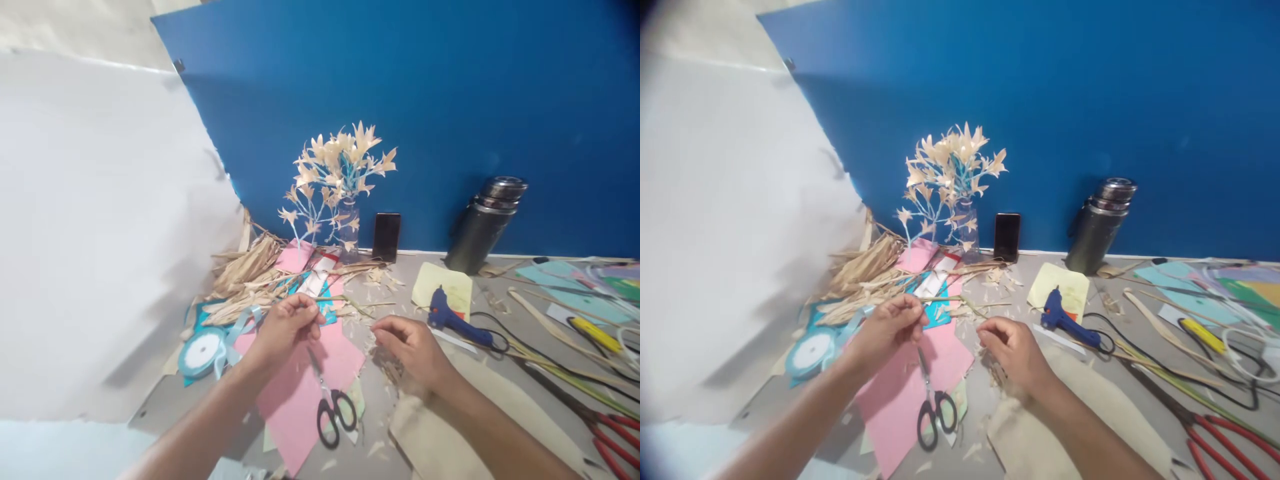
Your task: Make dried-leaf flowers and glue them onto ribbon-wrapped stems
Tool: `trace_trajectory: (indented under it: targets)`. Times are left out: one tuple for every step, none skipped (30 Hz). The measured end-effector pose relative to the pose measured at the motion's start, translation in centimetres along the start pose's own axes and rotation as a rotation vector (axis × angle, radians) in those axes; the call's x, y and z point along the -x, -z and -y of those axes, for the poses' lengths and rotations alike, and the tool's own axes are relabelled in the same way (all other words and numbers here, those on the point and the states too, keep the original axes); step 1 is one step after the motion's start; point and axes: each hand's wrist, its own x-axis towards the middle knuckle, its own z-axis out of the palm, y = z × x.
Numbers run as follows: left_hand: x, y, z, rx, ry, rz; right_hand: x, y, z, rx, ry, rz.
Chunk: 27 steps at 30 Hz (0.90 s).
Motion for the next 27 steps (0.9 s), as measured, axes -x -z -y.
trace_trajectory:
  targets:
    - [0.3, -0.1, 0.9, 0.028, 0.046, 0.011, 0.0, 0.0, 0.0, 0.010, 0.001, 0.001]
    - [0.7, -0.4, 1.7, 0.052, 0.091, 0.028, 0.0, 0.1, 0.0, 0.015, 0.000, 0.001]
    - [1.2, -0.7, 2.5, 0.070, 0.127, 0.044, 0.0, 0.1, 0.1, 0.018, -0.002, -0.003]
    - [1.6, -0.9, 3.1, 0.081, 0.157, 0.058, -0.1, 0.1, 0.1, 0.021, -0.005, -0.006]
    - [2.0, -1.0, 3.5, 0.085, 0.180, 0.072, -0.1, 0.2, 0.1, 0.022, -0.009, -0.009]
    - [2.1, -1.0, 3.8, 0.082, 0.197, 0.081, -0.1, 0.2, 0.1, 0.023, -0.012, -0.013]
    - [2.1, -0.9, 3.9, 0.074, 0.210, 0.087, -0.2, 0.2, 0.1, 0.020, -0.017, -0.015]
    - [1.9, -0.6, 3.9, 0.066, 0.217, 0.086, -0.2, 0.2, 0.2, 0.014, -0.022, -0.016]
    - [1.5, -0.3, 3.9, 0.058, 0.219, 0.079, -0.2, 0.3, 0.2, 0.005, -0.030, -0.017]
    - [0.9, 0.0, 3.8, 0.054, 0.223, 0.068, -0.2, 0.3, 0.2, -0.005, -0.039, -0.016]
    - [0.2, 0.3, 3.7, 0.053, 0.228, 0.055, -0.2, 0.3, 0.3, -0.012, -0.047, -0.019]
    - [-0.5, 0.5, 3.7, 0.057, 0.235, 0.046, -0.3, 0.3, 0.3, -0.016, -0.052, -0.022]
    - [-1.2, 0.6, 3.6, 0.059, 0.250, 0.047, -0.3, 0.4, 0.4, -0.018, -0.053, -0.028]
    - [-1.8, 0.6, 3.6, 0.063, 0.265, 0.045, -0.4, 0.5, 0.4, -0.020, -0.051, -0.040]
    - [-2.2, 0.5, 3.6, 0.057, 0.280, 0.041, -0.5, 0.7, 0.5, -0.022, -0.047, -0.055]
    - [-2.3, 0.4, 3.5, 0.036, 0.287, 0.022, -0.6, 0.9, 0.5, -0.027, -0.044, -0.073]
    - [-2.2, 0.4, 3.4, -0.019, 0.281, -0.011, -0.7, 1.2, 0.6, -0.036, -0.044, -0.099]
    - [-1.8, 0.3, 3.3, -0.116, 0.260, -0.052, -0.9, 1.6, 0.5, -0.049, -0.046, -0.129]
    - [-1.2, 0.4, 3.1, -0.244, 0.214, -0.110, -1.1, 2.0, 0.5, -0.067, -0.047, -0.162]
    - [-0.5, 0.5, 2.8, -0.419, 0.153, -0.157, -1.3, 2.5, 0.4, -0.094, -0.050, -0.195]
    - [0.3, 0.6, 2.5, -0.596, 0.071, -0.203, -1.6, 3.0, 0.3, -0.129, -0.052, -0.231]
    - [1.1, 0.8, 2.2, -0.725, -0.027, -0.250, -1.9, 3.4, 0.1, -0.169, -0.054, -0.270]
    - [1.7, 0.9, 2.0, -0.821, -0.085, -0.251, -2.1, 3.8, -0.1, -0.213, -0.058, -0.307]
    - [2.2, 1.0, 1.8, -0.884, -0.124, -0.221, -2.3, 4.1, -0.2, -0.258, -0.066, -0.339]
    - [2.5, 1.0, 1.7, -0.918, -0.151, -0.170, -2.5, 4.2, -0.4, -0.298, -0.074, -0.363]
    - [2.7, 0.9, 1.7, -0.935, -0.171, -0.108, -2.7, 4.3, -0.5, -0.326, -0.078, -0.381]
    - [2.6, 0.8, 1.8, -0.947, -0.193, -0.046, -2.7, 4.3, -0.5, -0.338, -0.077, -0.389]
